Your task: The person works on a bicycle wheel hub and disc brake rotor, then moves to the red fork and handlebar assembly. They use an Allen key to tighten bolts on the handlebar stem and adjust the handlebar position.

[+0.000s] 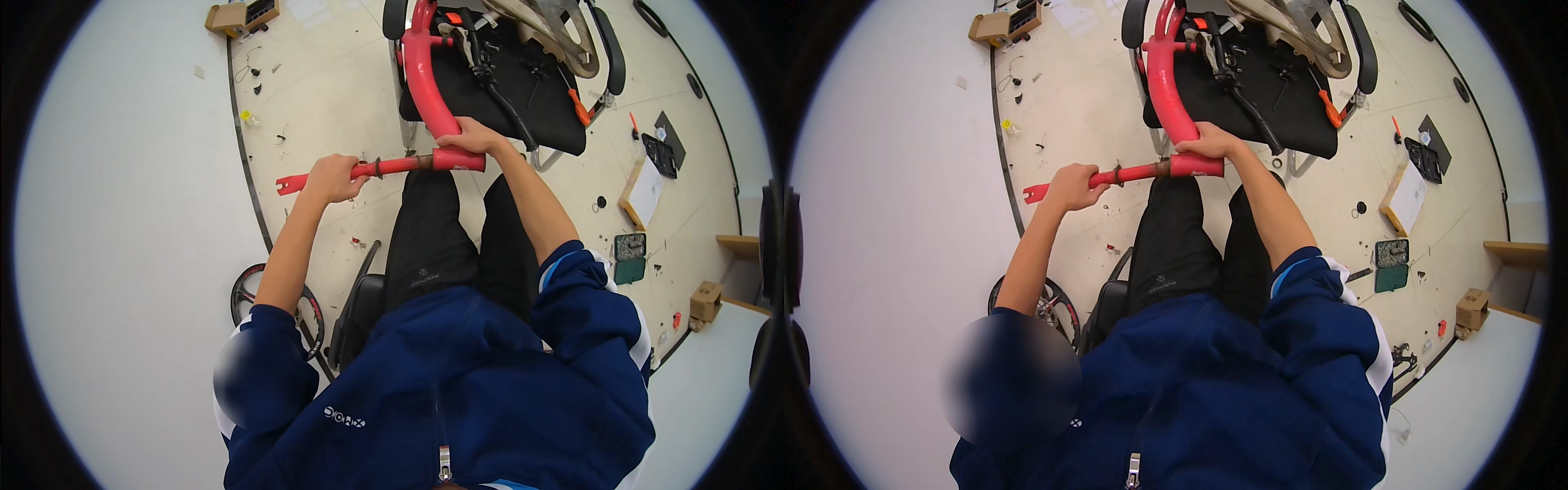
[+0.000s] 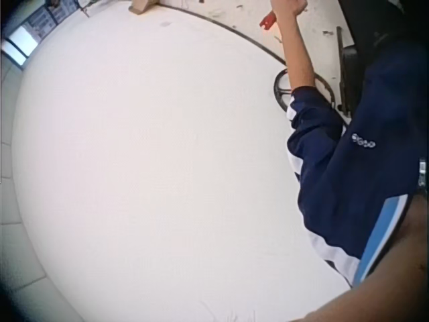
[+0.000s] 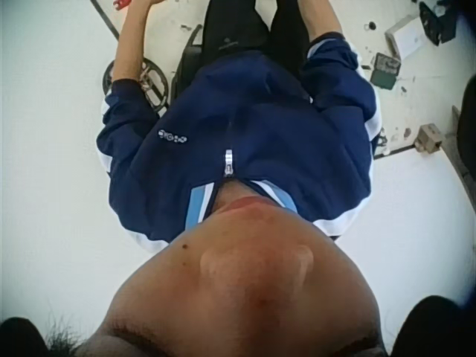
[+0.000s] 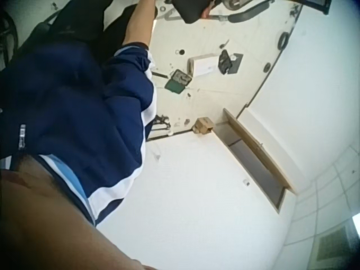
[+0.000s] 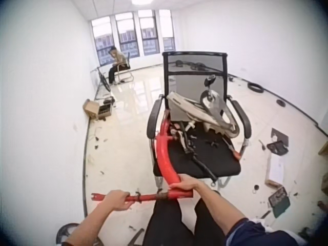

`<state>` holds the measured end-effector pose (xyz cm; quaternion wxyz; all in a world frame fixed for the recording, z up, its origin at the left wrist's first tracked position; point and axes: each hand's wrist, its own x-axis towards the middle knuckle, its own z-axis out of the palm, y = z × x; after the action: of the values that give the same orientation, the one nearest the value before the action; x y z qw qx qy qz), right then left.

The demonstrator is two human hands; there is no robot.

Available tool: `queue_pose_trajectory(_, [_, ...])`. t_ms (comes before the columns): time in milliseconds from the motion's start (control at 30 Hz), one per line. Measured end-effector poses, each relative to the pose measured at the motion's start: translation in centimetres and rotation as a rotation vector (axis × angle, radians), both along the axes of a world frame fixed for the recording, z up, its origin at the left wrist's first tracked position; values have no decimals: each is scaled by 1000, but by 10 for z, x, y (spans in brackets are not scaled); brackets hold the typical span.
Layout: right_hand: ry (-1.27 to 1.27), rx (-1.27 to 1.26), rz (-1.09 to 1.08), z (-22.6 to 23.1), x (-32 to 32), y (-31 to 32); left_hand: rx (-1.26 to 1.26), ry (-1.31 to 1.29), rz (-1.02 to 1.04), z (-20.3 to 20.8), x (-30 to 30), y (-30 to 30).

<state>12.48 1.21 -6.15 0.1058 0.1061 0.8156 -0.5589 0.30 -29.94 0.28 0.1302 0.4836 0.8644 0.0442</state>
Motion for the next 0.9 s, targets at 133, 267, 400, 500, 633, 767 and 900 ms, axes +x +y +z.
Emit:
queue_pose_trajectory(133, [-54,26,17,10,-2,-8,27,1,-70,-12,0,25])
queue_pose_trajectory(267, [-48,129,-39,-10,0,2,-20,-31,-95,-17,1,45])
queue_pose_trajectory(400, [-59,80,26,-12,1,5,7,-37,-113,-27,1,44])
queue_pose_trajectory(500, [-40,16,5,-15,4,5,28,-62,-126,-30,2,44])
queue_pose_trajectory(633, [-11,-33,-6,-20,5,3,33,-95,-129,-35,0,45])
queue_pose_trajectory(767, [30,-48,-25,-23,7,-5,-8,-12,-162,-48,-2,47])
queue_pose_trajectory(900, [64,-31,-106,-27,-1,-22,120,35,-198,-63,13,60])
